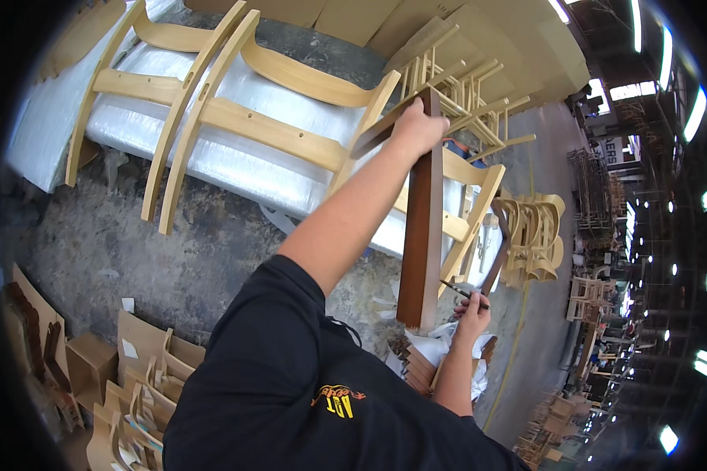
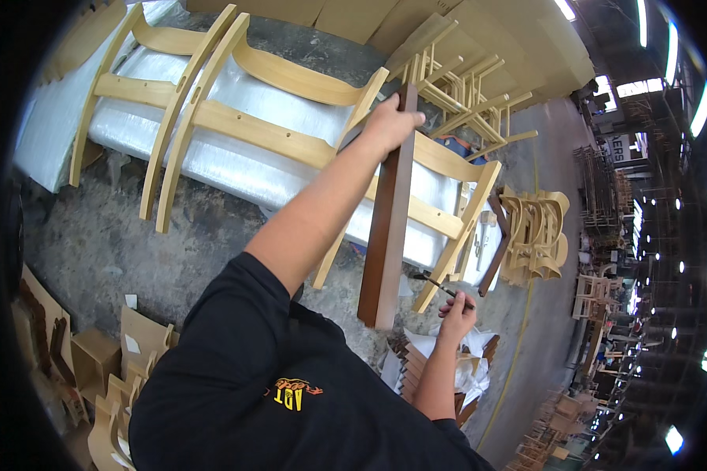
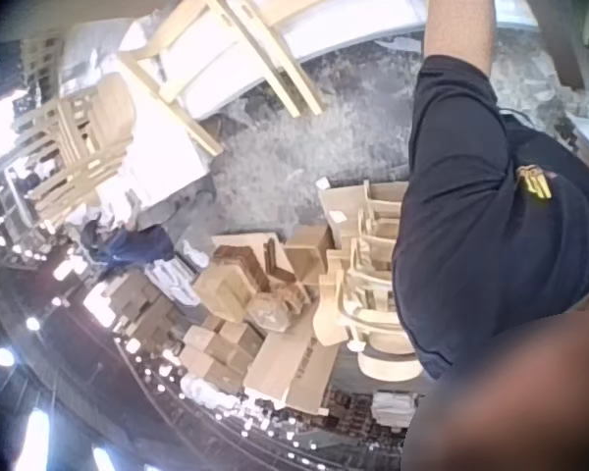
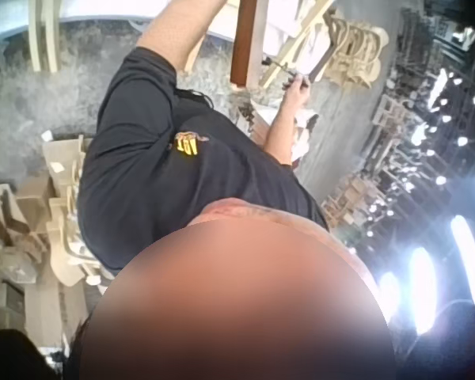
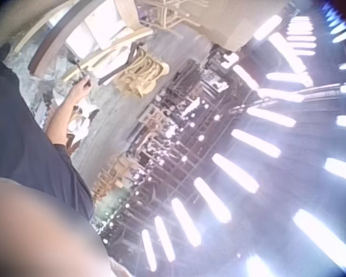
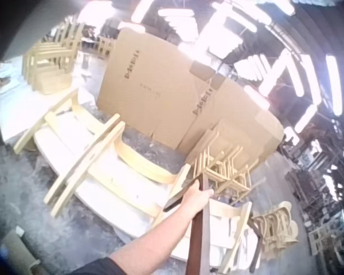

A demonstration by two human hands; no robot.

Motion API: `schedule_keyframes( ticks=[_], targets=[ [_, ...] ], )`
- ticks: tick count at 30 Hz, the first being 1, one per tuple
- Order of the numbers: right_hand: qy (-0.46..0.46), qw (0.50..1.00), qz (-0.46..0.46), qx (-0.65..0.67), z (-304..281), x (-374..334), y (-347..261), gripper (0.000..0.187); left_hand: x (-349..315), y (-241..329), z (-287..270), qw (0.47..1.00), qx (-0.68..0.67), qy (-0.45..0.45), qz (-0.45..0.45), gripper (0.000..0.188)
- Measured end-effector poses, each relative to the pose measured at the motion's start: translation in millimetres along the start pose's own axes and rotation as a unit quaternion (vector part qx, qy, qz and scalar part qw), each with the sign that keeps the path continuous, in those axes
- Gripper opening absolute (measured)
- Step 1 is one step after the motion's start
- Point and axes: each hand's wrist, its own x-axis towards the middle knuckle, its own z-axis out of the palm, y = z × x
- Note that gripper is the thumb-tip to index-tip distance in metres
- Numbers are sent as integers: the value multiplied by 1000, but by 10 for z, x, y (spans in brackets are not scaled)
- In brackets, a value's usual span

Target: The person unpacks wooden chair parts from cardboard and plastic, then assembles multiple rocking chair frames by hand. They place each assembled frame on a padded workbench and continue with additional units.

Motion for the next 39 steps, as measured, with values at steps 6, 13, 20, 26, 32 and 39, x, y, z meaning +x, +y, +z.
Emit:
schedule_keyframes(
  ticks=[6, 13, 20, 26, 32, 39],
  targets=[
    [-60, 994, 28, 82, 407, 201, 194, 24, -40, -5, -18, 994, 109, 21, 16, 88],
    [-90, 986, 41, 138, 1060, 351, -10, 26, -897, -69, 224, 996, 65, 7, 62, 86],
    [-1, 997, 7, 81, 1098, 105, -267, 30, -887, -187, 229, 996, 10, -47, 78, 89],
    [103, 993, 50, 20, 1017, -588, -419, 27, -906, -471, -132, 994, 23, -99, 48, 87],
    [145, 987, 63, 7, 1134, -950, -615, 24, -1059, -615, -315, 992, 15, -113, 49, 90],
    [48, 994, 46, 85, 1761, -485, -626, 26, -652, -268, -406, 996, -11, -90, 7, 90]
  ],
)
